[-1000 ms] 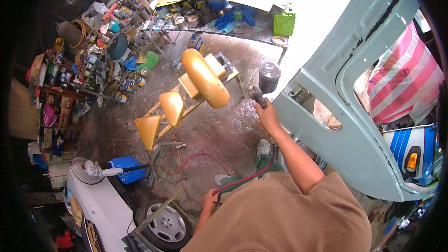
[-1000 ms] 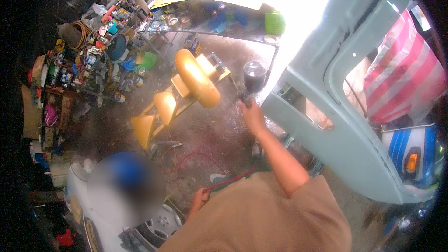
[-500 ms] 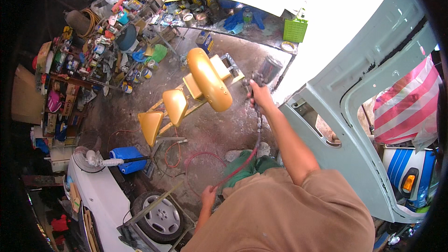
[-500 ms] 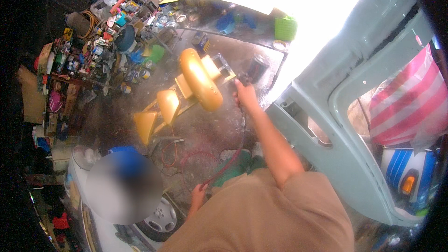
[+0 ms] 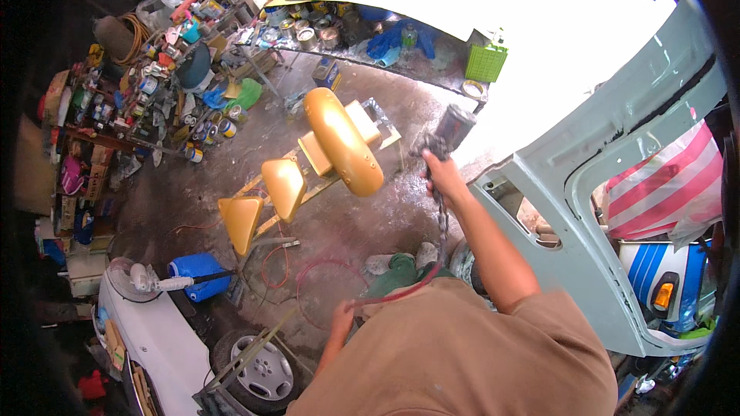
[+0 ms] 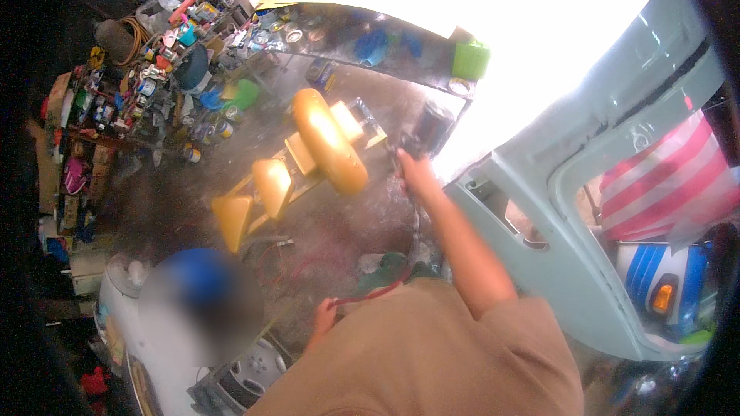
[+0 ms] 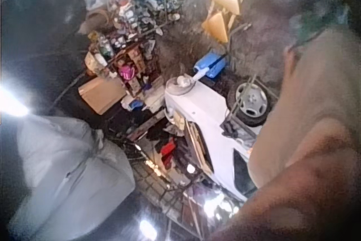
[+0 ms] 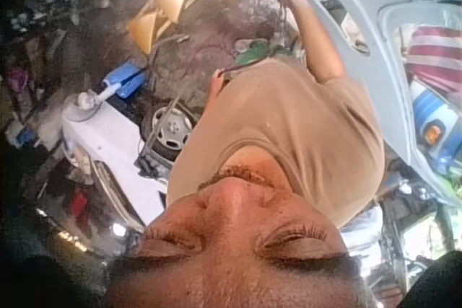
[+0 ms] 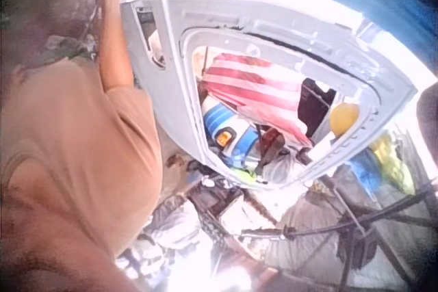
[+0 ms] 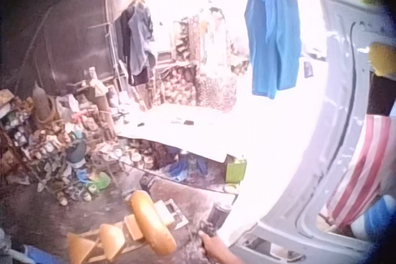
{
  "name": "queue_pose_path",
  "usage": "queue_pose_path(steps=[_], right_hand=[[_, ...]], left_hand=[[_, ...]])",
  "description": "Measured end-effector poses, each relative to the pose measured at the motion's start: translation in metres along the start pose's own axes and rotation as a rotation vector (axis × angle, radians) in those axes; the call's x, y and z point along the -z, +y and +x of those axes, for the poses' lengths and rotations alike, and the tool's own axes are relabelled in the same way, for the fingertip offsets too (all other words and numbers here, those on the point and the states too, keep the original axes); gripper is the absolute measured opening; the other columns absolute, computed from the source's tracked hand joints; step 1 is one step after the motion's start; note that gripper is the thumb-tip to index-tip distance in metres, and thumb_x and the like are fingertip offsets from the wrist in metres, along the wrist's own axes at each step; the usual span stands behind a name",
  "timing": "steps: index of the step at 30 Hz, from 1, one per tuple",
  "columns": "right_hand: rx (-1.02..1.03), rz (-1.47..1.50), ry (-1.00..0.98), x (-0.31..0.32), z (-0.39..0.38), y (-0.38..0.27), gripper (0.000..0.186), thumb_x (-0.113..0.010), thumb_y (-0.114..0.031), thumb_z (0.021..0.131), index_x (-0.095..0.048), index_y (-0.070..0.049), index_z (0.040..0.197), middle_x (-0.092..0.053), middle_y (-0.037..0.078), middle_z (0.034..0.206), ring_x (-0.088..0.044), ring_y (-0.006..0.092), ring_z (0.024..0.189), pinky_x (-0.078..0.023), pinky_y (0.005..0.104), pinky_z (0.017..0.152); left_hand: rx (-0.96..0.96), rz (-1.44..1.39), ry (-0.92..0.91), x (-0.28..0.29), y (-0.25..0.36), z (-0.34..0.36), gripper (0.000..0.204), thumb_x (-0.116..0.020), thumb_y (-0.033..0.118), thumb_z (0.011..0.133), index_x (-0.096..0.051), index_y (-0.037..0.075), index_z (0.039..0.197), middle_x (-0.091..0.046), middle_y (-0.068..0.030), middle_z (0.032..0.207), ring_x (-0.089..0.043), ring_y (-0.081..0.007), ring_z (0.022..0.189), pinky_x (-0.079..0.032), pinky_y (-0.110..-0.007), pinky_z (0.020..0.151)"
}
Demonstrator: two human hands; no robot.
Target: The person mixes paint in a can using a stick, then pours the paint into a spray gun. They spray paint several car parts, including a fender and a bumper, that are placed on a stand in the workshop.
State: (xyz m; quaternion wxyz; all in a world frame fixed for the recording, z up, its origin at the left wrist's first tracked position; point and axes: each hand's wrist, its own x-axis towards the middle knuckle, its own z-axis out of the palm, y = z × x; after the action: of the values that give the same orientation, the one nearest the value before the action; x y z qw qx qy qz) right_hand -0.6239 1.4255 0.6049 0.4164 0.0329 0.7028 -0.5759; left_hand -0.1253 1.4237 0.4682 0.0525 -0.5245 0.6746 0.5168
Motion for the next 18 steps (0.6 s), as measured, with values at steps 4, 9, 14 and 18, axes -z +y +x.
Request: queue_pose_path(steps=[4, 9, 14, 18], right_hand=[[-0.137, 0.03, 0.026, 0.002, -0.025, 0.012, 0.036, -0.061, -0.041, 0.099, -0.053, -0.01, 0.116, -0.06, 0.006, 0.075, -0.05, 0.0132, 0.048, -0.046, 0.0309, 0.041], [-0.083, 0.075, 0.011, -0.024, 0.005, -0.012, 0.04, -0.062, -0.041, 0.098, -0.053, -0.007, 0.119, -0.058, 0.009, 0.074, -0.053, 0.0166, 0.05, -0.046, 0.0336, 0.043], [0.113, 0.197, -0.066, -0.078, 0.058, -0.08, 0.036, -0.059, -0.039, 0.101, -0.057, -0.006, 0.114, -0.061, 0.006, 0.077, -0.051, 0.0128, 0.052, -0.048, 0.0318, 0.046], [0.168, 0.153, -0.186, -0.102, 0.071, -0.135, 0.04, -0.06, -0.045, 0.1, -0.06, -0.007, 0.112, -0.067, 0.007, 0.08, -0.051, 0.0095, 0.051, -0.049, 0.0296, 0.044]], left_hand=[[-0.026, 0.044, -0.009, 0.017, 0.003, 0.01, 0.035, -0.059, 0.034, 0.099, -0.062, 0.0, 0.093, -0.063, -0.0238, 0.088, -0.062, -0.0353, 0.082, -0.047, -0.043, 0.074], [-0.043, -0.017, -0.031, 0.026, 0.004, 0.026, 0.035, -0.06, 0.034, 0.099, -0.062, 0.0, 0.094, -0.063, -0.0226, 0.087, -0.062, -0.0361, 0.081, -0.047, -0.043, 0.074], [0.011, 0.029, -0.03, 0.028, 0.026, 0.044, 0.032, -0.065, 0.034, 0.095, -0.067, 0.003, 0.102, -0.068, -0.0173, 0.09, -0.066, -0.031, 0.085, -0.05, -0.041, 0.078], [0.056, 0.043, -0.068, 0.024, 0.05, 0.041, 0.036, -0.068, 0.036, 0.093, -0.069, 0.005, 0.11, -0.072, -0.0155, 0.097, -0.069, -0.0271, 0.091, -0.052, -0.04, 0.082]])
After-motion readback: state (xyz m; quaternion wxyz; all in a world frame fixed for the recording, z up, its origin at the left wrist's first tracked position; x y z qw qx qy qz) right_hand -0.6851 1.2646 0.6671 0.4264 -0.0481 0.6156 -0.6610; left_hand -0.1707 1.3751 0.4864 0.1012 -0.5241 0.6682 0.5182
